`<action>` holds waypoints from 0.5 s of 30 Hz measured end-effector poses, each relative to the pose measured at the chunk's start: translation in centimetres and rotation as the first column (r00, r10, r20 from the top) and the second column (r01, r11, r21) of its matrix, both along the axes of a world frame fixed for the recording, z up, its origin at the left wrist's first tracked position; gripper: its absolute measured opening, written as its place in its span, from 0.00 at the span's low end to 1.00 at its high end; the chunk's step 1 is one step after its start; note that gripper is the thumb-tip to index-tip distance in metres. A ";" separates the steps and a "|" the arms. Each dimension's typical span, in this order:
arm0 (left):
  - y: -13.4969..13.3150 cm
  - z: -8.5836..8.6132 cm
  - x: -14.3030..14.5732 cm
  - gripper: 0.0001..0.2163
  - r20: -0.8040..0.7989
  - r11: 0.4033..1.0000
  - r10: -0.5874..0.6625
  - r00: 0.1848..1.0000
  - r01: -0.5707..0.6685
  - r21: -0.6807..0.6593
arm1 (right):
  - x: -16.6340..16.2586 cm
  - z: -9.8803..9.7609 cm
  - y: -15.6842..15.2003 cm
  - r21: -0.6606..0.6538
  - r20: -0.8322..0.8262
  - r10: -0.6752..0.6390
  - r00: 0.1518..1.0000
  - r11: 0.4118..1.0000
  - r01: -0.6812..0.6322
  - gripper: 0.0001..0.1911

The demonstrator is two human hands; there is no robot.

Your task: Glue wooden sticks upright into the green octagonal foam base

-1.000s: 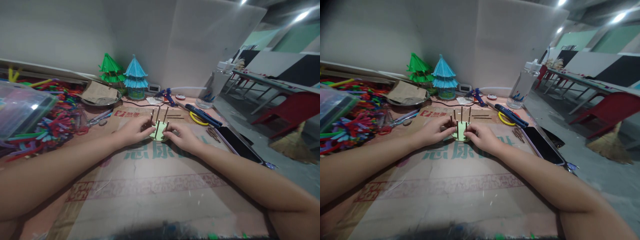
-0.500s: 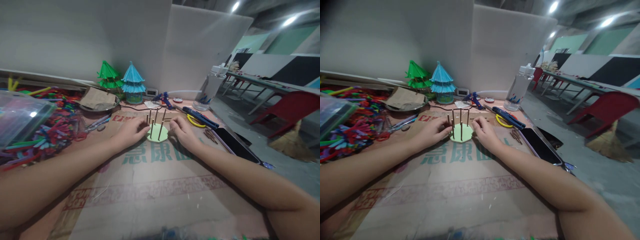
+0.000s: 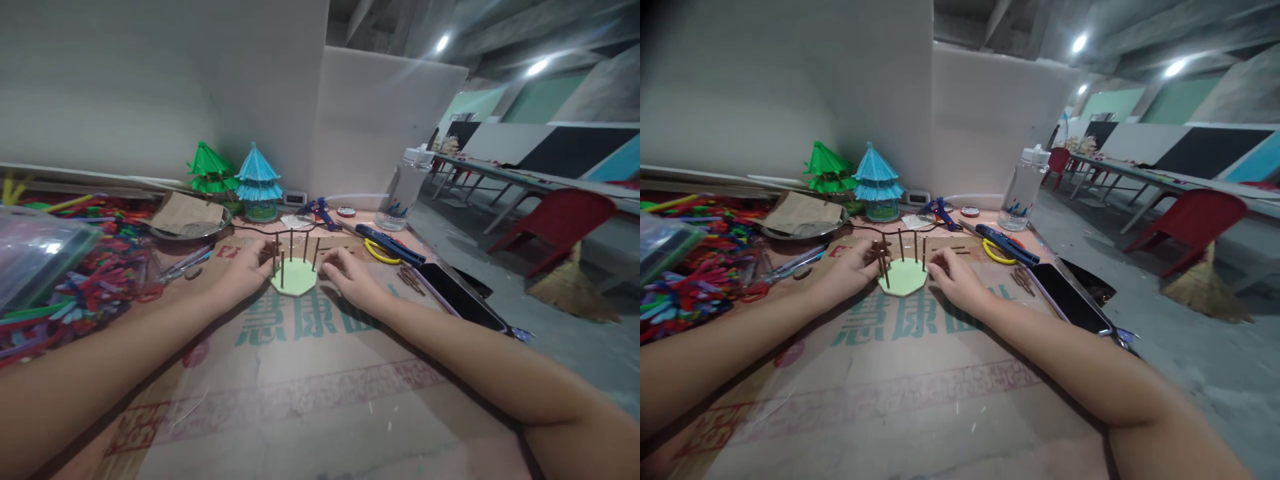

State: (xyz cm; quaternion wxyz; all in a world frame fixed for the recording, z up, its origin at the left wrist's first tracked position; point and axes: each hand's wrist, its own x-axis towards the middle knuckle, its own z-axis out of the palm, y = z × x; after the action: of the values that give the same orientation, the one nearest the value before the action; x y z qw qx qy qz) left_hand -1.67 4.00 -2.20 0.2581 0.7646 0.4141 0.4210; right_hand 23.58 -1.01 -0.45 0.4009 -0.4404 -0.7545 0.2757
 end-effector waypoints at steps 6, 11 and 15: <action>0.0 0.0 -0.3 0.13 0.016 1.000 -0.011 1.000 0.011 -0.017 | 2.1 -0.3 2.4 0.246 0.256 -0.254 0.933 0.950 0.192 0.05; -0.3 0.2 -0.2 0.16 -0.007 0.999 0.026 1.000 -0.026 0.020 | 4.5 -0.5 5.3 0.282 0.386 -0.258 0.886 0.947 0.153 0.12; -0.1 0.3 -0.3 0.16 0.009 0.999 0.034 0.999 -0.034 0.029 | 5.0 -0.6 5.8 0.281 0.446 -0.247 0.860 0.951 0.127 0.07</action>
State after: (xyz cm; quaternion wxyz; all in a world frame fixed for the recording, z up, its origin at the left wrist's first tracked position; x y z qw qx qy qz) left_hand -1.94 3.93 -1.89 0.2415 0.7592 0.4198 0.4347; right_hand 28.54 4.74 -1.02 0.2790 -0.5140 -0.8108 0.0245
